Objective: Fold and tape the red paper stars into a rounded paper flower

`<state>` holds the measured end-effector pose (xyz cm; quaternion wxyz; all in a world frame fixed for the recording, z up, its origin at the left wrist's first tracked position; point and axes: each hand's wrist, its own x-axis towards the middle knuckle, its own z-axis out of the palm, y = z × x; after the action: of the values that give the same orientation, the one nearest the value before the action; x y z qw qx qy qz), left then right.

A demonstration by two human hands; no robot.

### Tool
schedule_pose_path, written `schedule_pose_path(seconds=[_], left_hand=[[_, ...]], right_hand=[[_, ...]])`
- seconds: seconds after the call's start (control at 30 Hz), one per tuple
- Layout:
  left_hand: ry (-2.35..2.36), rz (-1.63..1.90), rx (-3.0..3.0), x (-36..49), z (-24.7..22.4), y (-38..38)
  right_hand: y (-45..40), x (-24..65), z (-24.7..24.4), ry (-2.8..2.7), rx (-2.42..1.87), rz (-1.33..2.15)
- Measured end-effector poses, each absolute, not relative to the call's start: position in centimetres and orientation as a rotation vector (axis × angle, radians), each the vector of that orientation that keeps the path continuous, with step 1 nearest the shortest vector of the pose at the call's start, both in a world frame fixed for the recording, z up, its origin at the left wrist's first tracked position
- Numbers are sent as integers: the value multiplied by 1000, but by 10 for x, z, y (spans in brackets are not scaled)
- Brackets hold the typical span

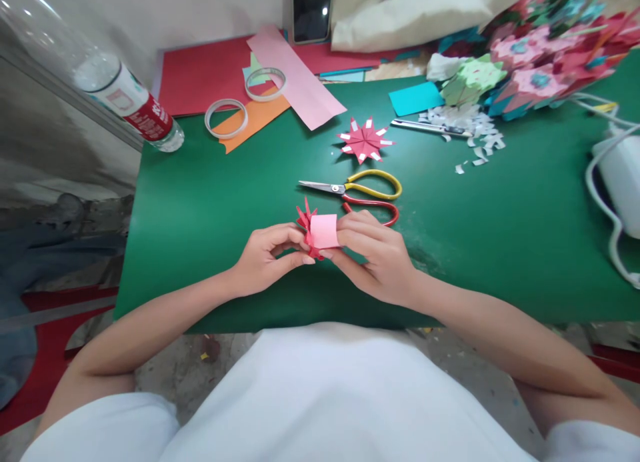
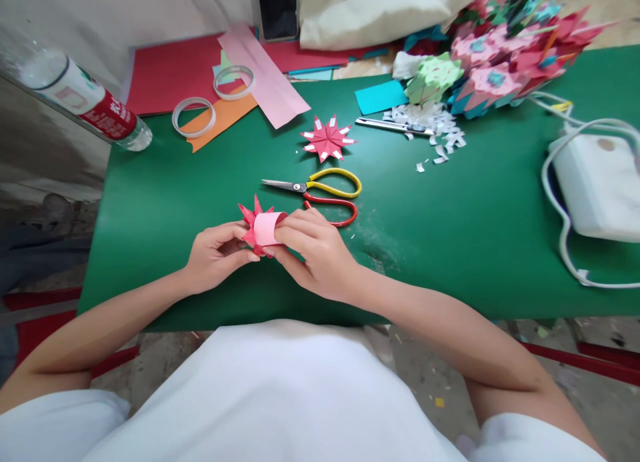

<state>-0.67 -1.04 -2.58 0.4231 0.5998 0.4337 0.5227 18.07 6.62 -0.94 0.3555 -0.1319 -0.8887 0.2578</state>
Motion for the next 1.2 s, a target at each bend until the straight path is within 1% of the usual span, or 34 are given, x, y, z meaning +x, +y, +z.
schedule_pose_path(seconds=[0.6, 0.8, 1.2], left_hand=[[1120, 1273, 1331, -5, -27, -10], [1075, 1304, 1333, -4, -26, -9], [1141, 1264, 1322, -5, -27, -9]], right_hand=[[67, 180, -13, -2307, -286, 657], [67, 179, -14, -2313, -290, 641], [66, 180, -14, -2335, -292, 646]])
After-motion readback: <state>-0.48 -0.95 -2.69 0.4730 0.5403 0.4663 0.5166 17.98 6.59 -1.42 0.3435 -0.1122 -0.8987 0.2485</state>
